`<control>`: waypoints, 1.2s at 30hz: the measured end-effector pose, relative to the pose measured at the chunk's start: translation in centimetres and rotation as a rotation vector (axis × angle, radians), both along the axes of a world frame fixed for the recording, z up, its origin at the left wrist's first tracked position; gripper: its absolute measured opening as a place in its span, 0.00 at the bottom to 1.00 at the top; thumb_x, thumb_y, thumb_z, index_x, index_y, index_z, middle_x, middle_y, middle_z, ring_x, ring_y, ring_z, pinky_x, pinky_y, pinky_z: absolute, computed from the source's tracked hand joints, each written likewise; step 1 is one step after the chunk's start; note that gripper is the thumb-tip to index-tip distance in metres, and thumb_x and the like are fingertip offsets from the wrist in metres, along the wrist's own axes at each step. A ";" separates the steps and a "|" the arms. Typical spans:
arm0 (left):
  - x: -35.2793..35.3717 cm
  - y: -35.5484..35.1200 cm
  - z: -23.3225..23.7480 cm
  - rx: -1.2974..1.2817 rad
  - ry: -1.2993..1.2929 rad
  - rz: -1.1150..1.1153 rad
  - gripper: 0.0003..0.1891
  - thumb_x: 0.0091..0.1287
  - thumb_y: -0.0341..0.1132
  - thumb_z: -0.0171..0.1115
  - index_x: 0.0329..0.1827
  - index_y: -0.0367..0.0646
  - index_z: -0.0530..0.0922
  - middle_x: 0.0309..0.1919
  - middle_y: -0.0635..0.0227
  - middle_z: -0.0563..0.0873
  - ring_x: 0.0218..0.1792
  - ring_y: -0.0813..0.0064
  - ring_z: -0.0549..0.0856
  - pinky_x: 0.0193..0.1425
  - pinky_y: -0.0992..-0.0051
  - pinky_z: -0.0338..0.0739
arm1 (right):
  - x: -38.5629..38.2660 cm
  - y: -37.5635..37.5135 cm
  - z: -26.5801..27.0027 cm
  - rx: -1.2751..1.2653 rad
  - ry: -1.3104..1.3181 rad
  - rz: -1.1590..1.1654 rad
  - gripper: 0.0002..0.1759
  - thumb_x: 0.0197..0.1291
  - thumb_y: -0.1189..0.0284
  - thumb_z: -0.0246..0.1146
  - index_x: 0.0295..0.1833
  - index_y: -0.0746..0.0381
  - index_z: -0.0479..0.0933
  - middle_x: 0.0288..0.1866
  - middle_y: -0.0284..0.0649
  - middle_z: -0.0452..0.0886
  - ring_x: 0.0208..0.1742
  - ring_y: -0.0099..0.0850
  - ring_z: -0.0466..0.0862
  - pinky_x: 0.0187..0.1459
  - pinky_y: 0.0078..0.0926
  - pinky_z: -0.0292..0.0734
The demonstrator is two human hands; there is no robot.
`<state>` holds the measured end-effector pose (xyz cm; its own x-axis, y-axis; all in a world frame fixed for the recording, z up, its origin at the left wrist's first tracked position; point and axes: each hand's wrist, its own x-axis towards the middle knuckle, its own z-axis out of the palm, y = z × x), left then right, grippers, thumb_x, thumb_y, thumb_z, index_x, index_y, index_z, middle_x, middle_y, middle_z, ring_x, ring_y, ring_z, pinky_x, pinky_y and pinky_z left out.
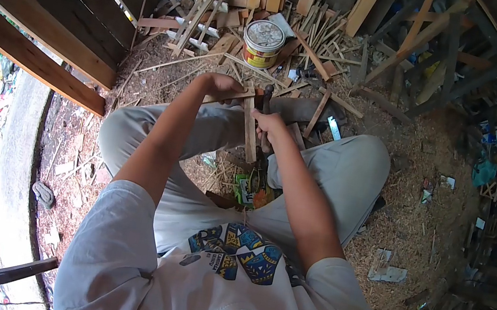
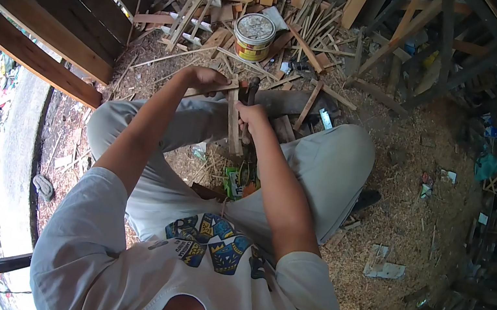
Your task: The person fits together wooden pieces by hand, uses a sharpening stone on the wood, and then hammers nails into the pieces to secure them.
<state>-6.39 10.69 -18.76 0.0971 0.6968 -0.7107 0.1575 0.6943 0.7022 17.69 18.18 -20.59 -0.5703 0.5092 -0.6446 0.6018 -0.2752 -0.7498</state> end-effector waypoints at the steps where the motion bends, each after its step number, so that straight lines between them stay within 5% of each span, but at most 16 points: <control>1: 0.0 0.0 -0.1 0.026 0.006 0.000 0.22 0.76 0.55 0.54 0.51 0.50 0.90 0.33 0.77 0.85 0.27 0.78 0.78 0.34 0.74 0.75 | -0.2 0.0 0.0 0.006 0.000 -0.020 0.32 0.65 0.46 0.73 0.29 0.67 0.79 0.21 0.40 0.77 0.16 0.33 0.76 0.20 0.37 0.72; 2: -0.1 0.0 -0.3 0.051 0.011 0.000 0.22 0.76 0.55 0.52 0.50 0.53 0.90 0.28 0.79 0.80 0.26 0.79 0.76 0.33 0.74 0.74 | -0.4 0.0 0.0 0.012 0.000 -0.041 0.31 0.65 0.48 0.74 0.27 0.67 0.80 0.20 0.40 0.78 0.16 0.34 0.76 0.19 0.37 0.72; 15: 2.8 -1.1 1.3 0.194 -0.030 0.181 0.19 0.79 0.48 0.58 0.58 0.42 0.83 0.42 0.70 0.92 0.30 0.83 0.80 0.31 0.78 0.75 | 0.9 1.0 1.5 0.127 0.001 -0.053 0.31 0.67 0.50 0.73 0.27 0.69 0.79 0.21 0.40 0.80 0.15 0.31 0.77 0.19 0.35 0.73; 21: 4.1 -0.9 2.6 0.200 0.050 0.144 0.20 0.78 0.49 0.59 0.54 0.41 0.85 0.38 0.68 0.91 0.27 0.82 0.81 0.30 0.77 0.74 | 2.4 2.0 7.3 0.233 0.042 -0.020 0.27 0.72 0.49 0.68 0.48 0.68 0.81 0.32 0.43 0.88 0.18 0.25 0.78 0.19 0.26 0.74; 27: 5.8 -1.1 2.7 0.223 0.245 0.154 0.23 0.78 0.53 0.59 0.49 0.38 0.85 0.29 0.69 0.86 0.24 0.78 0.81 0.27 0.74 0.74 | 5.5 0.1 13.3 0.152 0.162 0.009 0.24 0.73 0.51 0.66 0.50 0.65 0.80 0.33 0.41 0.89 0.16 0.21 0.75 0.17 0.24 0.70; 36: 4.5 -0.8 1.2 0.215 -0.003 0.263 0.20 0.77 0.47 0.62 0.63 0.42 0.77 0.35 0.74 0.83 0.27 0.83 0.82 0.24 0.78 0.72 | 7.6 -2.6 6.4 0.187 0.174 -0.079 0.18 0.72 0.58 0.68 0.49 0.63 0.78 0.32 0.38 0.88 0.14 0.24 0.75 0.18 0.25 0.72</control>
<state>-1.86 9.91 -17.60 -0.1043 0.8321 -0.5448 -0.0094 0.5469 0.8371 25.25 15.60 -14.22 -0.6179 0.6578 -0.4307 0.4416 -0.1629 -0.8823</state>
